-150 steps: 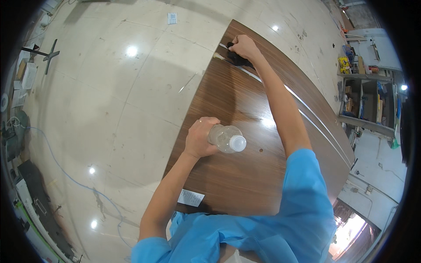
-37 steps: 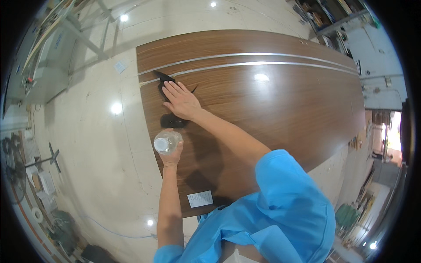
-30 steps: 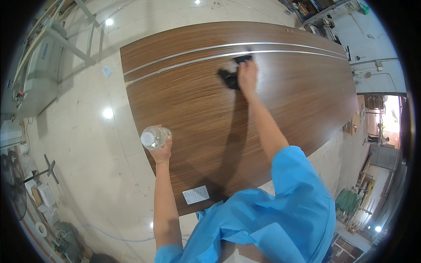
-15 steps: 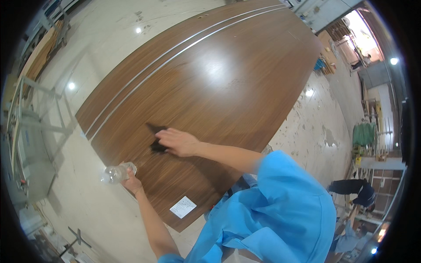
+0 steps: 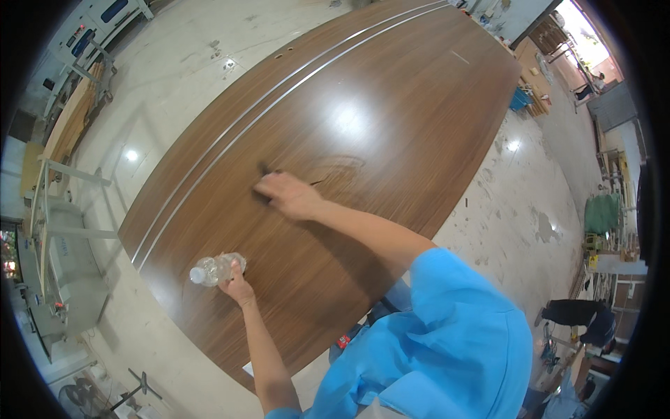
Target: The person wipes a large wooden tabletop with a black cloth while holding a clear plastic bottle. They pour liquid onto the surface and continue wiping along two parallel white lines, then use a small blue tool to scrape or adjust the lines.
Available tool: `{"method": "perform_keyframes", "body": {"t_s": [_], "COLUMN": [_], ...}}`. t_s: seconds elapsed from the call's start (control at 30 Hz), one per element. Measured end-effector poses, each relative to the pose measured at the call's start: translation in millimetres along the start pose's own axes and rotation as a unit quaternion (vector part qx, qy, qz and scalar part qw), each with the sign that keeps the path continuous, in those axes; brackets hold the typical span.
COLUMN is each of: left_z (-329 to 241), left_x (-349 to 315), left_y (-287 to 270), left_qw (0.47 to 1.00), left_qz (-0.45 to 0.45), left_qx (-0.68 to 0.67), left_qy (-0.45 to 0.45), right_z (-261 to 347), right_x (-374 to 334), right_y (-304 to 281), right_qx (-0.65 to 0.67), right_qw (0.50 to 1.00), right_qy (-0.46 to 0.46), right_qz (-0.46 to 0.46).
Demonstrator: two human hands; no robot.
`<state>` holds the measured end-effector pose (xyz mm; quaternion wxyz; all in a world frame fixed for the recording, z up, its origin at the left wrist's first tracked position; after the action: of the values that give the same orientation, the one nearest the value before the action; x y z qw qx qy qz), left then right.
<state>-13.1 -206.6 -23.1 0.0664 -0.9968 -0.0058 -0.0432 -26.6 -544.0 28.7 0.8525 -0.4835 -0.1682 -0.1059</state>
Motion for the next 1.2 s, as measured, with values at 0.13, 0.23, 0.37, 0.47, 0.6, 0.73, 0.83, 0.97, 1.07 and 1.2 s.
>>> {"method": "perform_keyframes", "body": {"t_s": [0.13, 0.23, 0.37, 0.47, 0.6, 0.73, 0.83, 0.97, 1.07, 1.2], "left_z": [-38.8, -57.1, -70.4, -72.9, -72.5, -71.0, -68.3, -65.5, -63.2, -55.0], "left_x": [-8.0, -4.9, -13.8, -21.1, -24.7, -22.1, -21.6, -22.5, -23.7, -25.8], "left_y": [108.2, 183.6, 233.4, 273.7, 298.9, 301.2, 299.9, 299.3, 298.3, 298.4], "left_qw": [0.997, 0.997, 0.996, 0.995, 0.991, 0.991, 0.994, 0.994, 0.993, 0.996], "left_qz": [-0.014, -0.014, 0.008, 0.057, 0.1, 0.097, 0.09, 0.094, 0.101, 0.072], "left_qx": [-0.076, -0.071, -0.085, -0.087, -0.09, -0.083, -0.06, -0.054, -0.045, -0.042], "left_qy": [-0.014, -0.009, -0.028, 0.002, 0.02, 0.035, 0.029, 0.026, 0.029, 0.019], "right_z": [-70.1, -229.3, -415.5, -464.6, -394.0, -329.6, -344.7, -365.9, -362.9, -362.8], "right_x": [57.7, 82.1, 61.9, 50.5, 66.9, 74.9, 81.7, 82.2, 78.2, 71.5], "right_y": [-6.7, -81.7, -189.2, -231.3, -180.3, -126.1, -132.7, -143.4, -139.6, -145.4], "right_qx": [-0.041, -0.135, -0.237, -0.346, -0.198, -0.113, -0.097, -0.095, -0.072, -0.007], "right_qw": [0.997, 0.978, 0.937, 0.894, 0.964, 0.988, 0.984, 0.977, 0.981, 0.99], "right_qy": [-0.017, 0.149, 0.237, 0.254, 0.157, 0.093, 0.14, 0.186, 0.173, 0.142], "right_qz": [0.062, -0.059, -0.096, -0.128, -0.083, 0.051, 0.054, 0.043, 0.047, -0.025]}}
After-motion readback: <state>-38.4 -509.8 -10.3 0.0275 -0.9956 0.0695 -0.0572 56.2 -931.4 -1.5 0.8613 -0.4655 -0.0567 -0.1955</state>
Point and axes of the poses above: each hand's wrist, its own x-axis towards the middle knuckle, its own y-axis out of the palm, z = x × y, the point moved 4 cm from there along x, towards the middle knuckle, and after that the axes turned 1 degree about -x, right-handed, at the moved point
